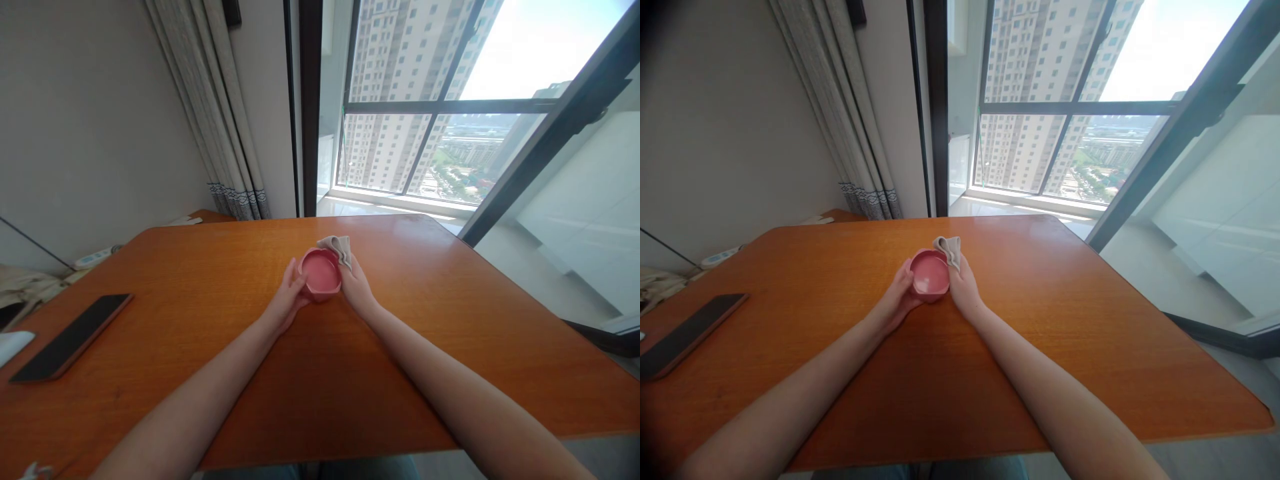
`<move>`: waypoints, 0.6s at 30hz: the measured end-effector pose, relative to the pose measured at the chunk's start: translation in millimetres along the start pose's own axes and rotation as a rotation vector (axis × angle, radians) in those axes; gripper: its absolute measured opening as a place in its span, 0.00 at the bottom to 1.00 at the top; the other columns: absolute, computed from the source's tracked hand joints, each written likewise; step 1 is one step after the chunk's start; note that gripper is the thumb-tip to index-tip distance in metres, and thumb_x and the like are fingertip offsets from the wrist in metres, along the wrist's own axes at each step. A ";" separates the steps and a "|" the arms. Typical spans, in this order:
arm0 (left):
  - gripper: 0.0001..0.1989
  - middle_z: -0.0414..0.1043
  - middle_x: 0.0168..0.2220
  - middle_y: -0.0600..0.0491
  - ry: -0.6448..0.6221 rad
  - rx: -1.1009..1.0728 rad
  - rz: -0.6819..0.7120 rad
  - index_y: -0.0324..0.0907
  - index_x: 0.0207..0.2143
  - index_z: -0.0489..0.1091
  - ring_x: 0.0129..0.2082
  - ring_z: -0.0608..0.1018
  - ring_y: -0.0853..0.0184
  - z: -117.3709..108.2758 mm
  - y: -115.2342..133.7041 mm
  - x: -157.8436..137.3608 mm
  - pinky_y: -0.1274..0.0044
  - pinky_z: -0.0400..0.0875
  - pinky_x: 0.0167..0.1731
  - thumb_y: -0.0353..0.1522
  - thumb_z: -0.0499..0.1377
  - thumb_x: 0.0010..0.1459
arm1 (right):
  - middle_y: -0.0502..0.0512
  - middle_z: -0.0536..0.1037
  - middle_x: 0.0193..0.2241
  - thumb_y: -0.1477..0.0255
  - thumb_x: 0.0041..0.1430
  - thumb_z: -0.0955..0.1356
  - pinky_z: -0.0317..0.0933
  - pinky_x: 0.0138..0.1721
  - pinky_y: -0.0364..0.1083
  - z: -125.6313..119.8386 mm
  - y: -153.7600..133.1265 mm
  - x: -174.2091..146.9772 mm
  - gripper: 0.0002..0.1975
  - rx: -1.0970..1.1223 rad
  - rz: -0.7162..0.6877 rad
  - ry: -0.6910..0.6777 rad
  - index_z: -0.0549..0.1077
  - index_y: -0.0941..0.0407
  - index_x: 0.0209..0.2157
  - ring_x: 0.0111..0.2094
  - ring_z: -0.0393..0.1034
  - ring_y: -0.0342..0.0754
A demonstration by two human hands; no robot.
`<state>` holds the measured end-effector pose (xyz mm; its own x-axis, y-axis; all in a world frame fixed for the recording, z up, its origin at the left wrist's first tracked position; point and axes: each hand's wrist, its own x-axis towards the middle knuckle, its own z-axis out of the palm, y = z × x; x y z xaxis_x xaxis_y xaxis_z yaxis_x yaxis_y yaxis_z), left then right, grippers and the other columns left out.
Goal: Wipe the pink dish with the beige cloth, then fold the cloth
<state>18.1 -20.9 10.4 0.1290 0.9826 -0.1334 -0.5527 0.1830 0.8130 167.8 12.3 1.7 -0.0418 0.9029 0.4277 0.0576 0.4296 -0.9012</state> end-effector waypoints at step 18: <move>0.23 0.68 0.49 0.47 0.035 -0.019 0.029 0.45 0.48 0.64 0.46 0.74 0.61 -1.3 -3.5 2.2 0.68 0.74 0.40 0.42 0.62 0.50 | 0.60 0.66 0.54 0.62 0.62 0.58 0.53 0.58 0.54 18.0 0.4 -14.2 0.22 0.007 0.093 0.133 0.62 0.56 0.54 0.56 0.60 0.51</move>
<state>19.1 -19.4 6.6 0.0836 0.9880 -0.1297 -0.5712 0.1542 0.8062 150.4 -0.6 -5.9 0.0962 0.9328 0.3473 0.0476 0.3442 -0.9377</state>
